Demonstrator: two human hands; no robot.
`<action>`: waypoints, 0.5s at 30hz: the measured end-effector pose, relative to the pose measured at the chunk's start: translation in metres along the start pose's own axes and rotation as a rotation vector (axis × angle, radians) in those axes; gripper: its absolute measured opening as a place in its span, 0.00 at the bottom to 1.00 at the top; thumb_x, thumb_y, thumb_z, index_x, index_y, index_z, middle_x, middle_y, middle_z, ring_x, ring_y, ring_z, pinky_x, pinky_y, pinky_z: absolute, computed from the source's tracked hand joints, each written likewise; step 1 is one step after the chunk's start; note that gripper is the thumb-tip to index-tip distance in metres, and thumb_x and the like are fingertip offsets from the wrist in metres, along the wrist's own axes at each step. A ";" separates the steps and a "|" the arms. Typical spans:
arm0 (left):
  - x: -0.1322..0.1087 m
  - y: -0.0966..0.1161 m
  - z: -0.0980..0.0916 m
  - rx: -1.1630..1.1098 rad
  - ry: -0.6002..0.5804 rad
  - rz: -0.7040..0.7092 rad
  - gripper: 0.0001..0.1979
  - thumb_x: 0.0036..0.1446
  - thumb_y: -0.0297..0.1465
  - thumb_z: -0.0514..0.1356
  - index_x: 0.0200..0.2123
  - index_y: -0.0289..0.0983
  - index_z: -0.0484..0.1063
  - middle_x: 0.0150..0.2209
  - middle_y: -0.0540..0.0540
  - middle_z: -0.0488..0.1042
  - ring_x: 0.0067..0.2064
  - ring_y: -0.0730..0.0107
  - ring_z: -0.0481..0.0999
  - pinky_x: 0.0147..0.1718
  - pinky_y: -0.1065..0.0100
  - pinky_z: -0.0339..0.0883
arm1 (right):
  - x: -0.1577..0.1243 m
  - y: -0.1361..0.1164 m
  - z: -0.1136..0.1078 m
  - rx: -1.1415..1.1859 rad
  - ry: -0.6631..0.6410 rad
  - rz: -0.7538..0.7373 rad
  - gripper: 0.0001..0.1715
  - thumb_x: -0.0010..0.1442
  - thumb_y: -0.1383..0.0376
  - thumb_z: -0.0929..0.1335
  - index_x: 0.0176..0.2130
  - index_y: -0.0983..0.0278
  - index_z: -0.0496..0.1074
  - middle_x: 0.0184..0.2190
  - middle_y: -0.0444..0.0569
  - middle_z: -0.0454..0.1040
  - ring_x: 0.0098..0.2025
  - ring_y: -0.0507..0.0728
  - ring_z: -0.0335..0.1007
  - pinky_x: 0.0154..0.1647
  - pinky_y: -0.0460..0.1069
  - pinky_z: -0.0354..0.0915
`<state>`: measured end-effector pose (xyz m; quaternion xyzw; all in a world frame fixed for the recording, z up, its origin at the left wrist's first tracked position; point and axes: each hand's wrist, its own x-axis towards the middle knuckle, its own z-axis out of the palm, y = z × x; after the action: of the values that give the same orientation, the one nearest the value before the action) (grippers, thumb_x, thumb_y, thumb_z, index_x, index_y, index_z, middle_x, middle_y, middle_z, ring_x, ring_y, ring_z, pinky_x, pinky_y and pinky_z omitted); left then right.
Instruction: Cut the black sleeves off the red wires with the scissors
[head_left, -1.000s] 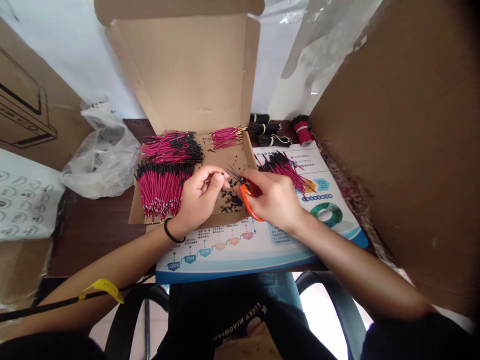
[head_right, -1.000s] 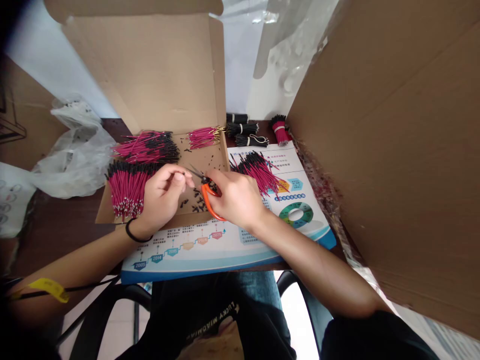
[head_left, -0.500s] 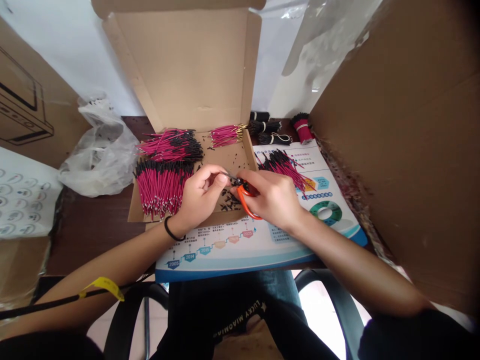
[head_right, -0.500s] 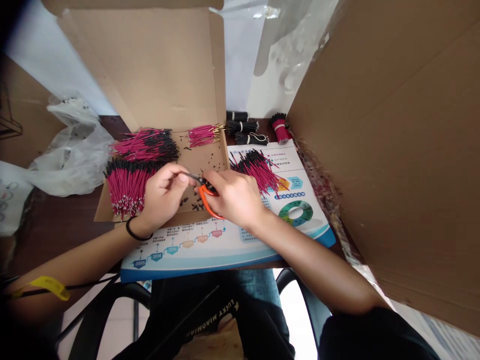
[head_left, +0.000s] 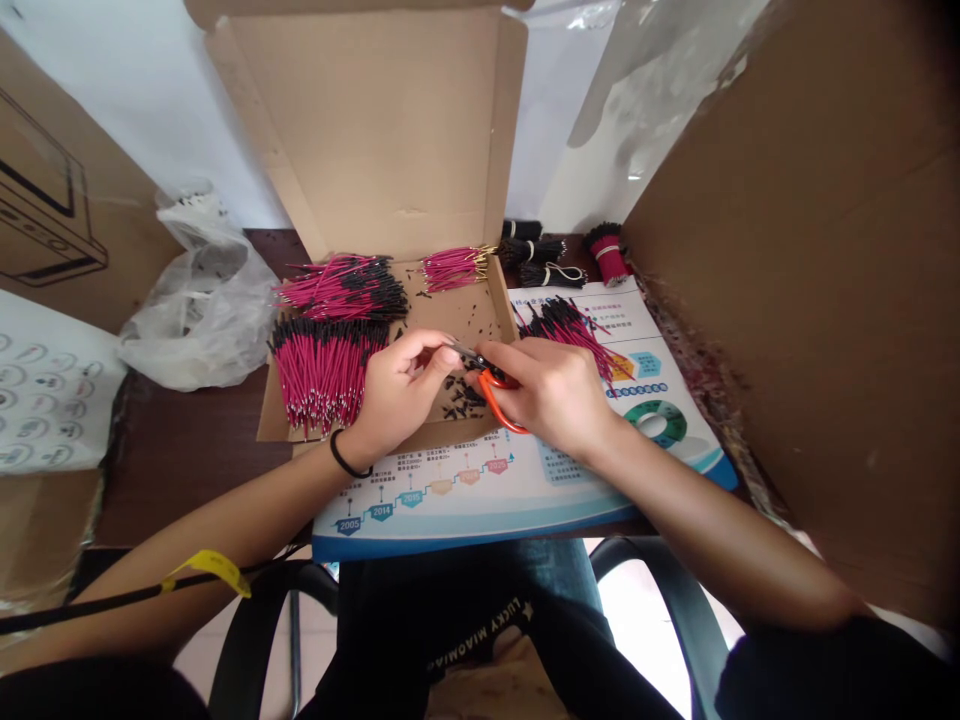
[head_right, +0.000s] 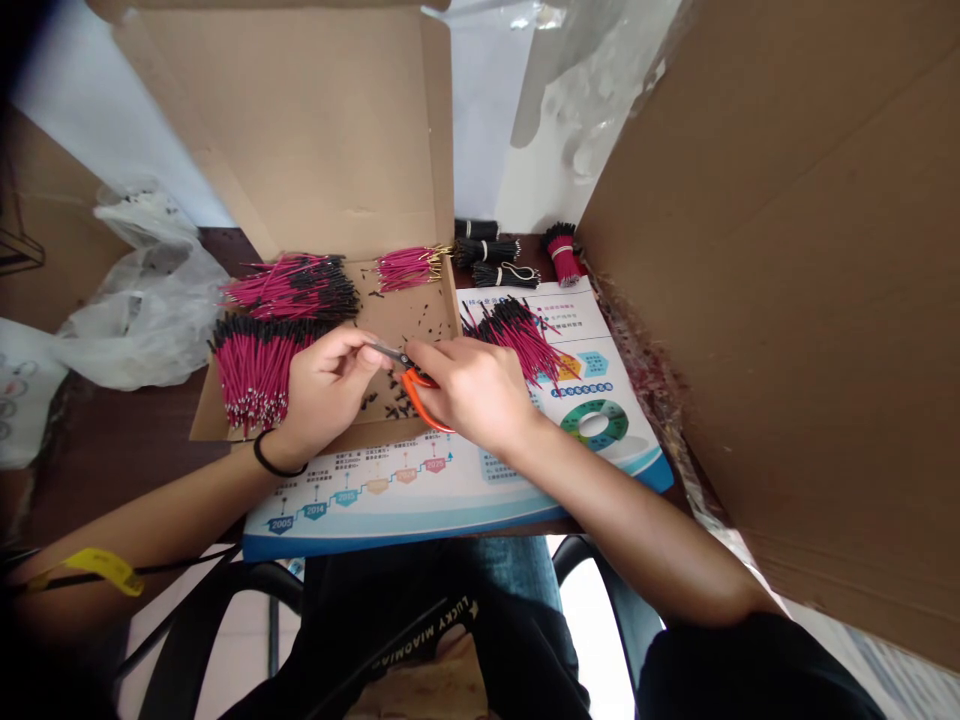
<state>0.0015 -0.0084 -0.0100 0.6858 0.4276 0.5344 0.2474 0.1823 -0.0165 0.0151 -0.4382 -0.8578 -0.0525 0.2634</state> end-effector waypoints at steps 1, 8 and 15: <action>0.000 0.000 0.000 0.010 0.000 -0.003 0.07 0.58 0.34 0.60 0.31 0.37 0.73 0.27 0.50 0.77 0.28 0.76 0.75 0.26 0.74 0.68 | 0.000 0.000 0.000 -0.002 0.005 -0.003 0.19 0.64 0.57 0.61 0.39 0.64 0.77 0.23 0.46 0.75 0.25 0.51 0.68 0.23 0.47 0.55; -0.001 0.003 -0.001 -0.014 -0.012 -0.017 0.08 0.58 0.35 0.61 0.30 0.36 0.73 0.27 0.49 0.77 0.28 0.76 0.75 0.27 0.73 0.68 | -0.002 0.002 0.002 0.028 0.013 -0.017 0.15 0.62 0.60 0.65 0.39 0.65 0.77 0.23 0.46 0.75 0.24 0.51 0.68 0.23 0.47 0.54; 0.000 -0.002 0.000 -0.056 0.022 -0.111 0.08 0.55 0.36 0.63 0.33 0.37 0.74 0.29 0.48 0.77 0.30 0.75 0.76 0.30 0.73 0.69 | 0.001 0.001 0.001 0.132 0.021 0.177 0.22 0.62 0.53 0.64 0.41 0.66 0.77 0.26 0.49 0.77 0.26 0.52 0.70 0.27 0.47 0.59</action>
<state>0.0004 -0.0071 -0.0115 0.6480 0.4526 0.5391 0.2909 0.1822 -0.0149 0.0150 -0.4932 -0.8146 0.0228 0.3044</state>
